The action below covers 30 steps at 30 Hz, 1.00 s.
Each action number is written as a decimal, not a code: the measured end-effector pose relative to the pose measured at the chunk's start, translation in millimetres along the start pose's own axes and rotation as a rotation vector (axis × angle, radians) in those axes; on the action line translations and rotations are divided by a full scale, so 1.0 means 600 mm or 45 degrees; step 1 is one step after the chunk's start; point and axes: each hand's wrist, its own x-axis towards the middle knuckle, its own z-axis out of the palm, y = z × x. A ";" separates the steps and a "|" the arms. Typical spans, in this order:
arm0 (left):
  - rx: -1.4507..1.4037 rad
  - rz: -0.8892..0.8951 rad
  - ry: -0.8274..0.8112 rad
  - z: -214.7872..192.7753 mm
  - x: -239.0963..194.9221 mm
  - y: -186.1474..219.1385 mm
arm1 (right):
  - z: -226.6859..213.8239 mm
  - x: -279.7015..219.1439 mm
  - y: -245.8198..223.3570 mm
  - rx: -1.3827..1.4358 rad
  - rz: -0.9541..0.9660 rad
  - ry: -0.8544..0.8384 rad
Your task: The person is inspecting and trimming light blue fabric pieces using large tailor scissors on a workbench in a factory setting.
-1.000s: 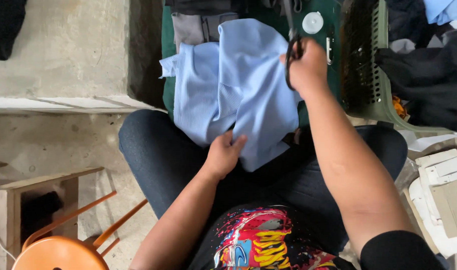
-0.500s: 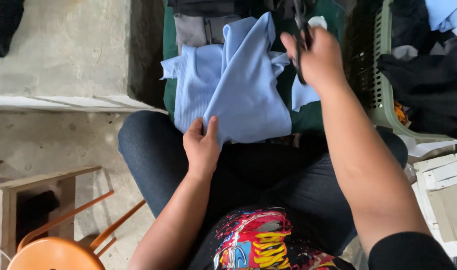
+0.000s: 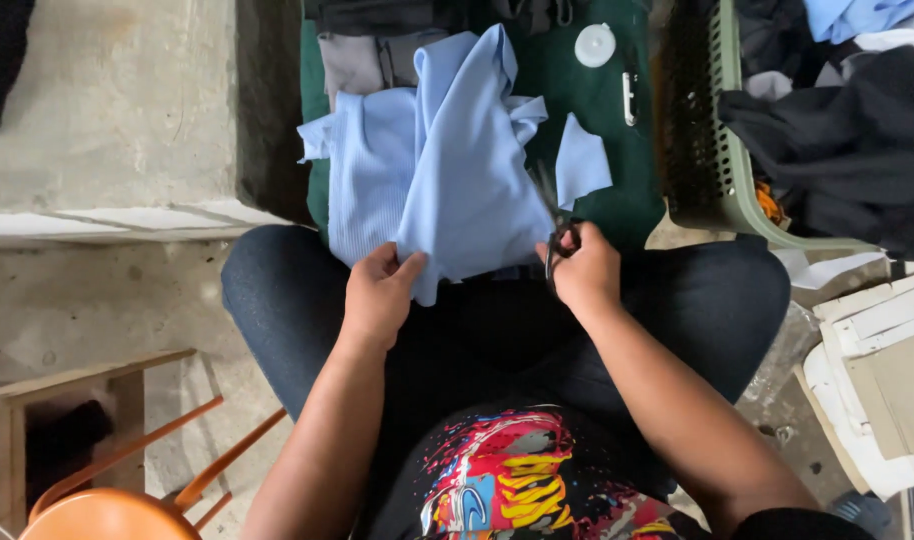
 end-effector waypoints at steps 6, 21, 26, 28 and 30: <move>-0.033 0.006 0.011 -0.005 0.005 -0.025 | -0.038 0.025 0.036 0.597 -0.458 0.017; 0.491 0.180 -0.894 0.069 -0.042 -0.001 | -0.165 -0.061 0.098 1.179 -0.407 -0.048; 0.012 0.103 -0.615 0.117 0.016 -0.013 | -0.158 -0.076 0.136 1.405 -0.504 -0.459; -0.117 0.061 -0.549 0.121 0.020 0.005 | -0.147 -0.070 0.139 1.432 -0.553 -0.501; -0.243 0.013 -0.488 0.127 0.012 0.018 | -0.135 -0.063 0.142 1.459 -0.594 -0.540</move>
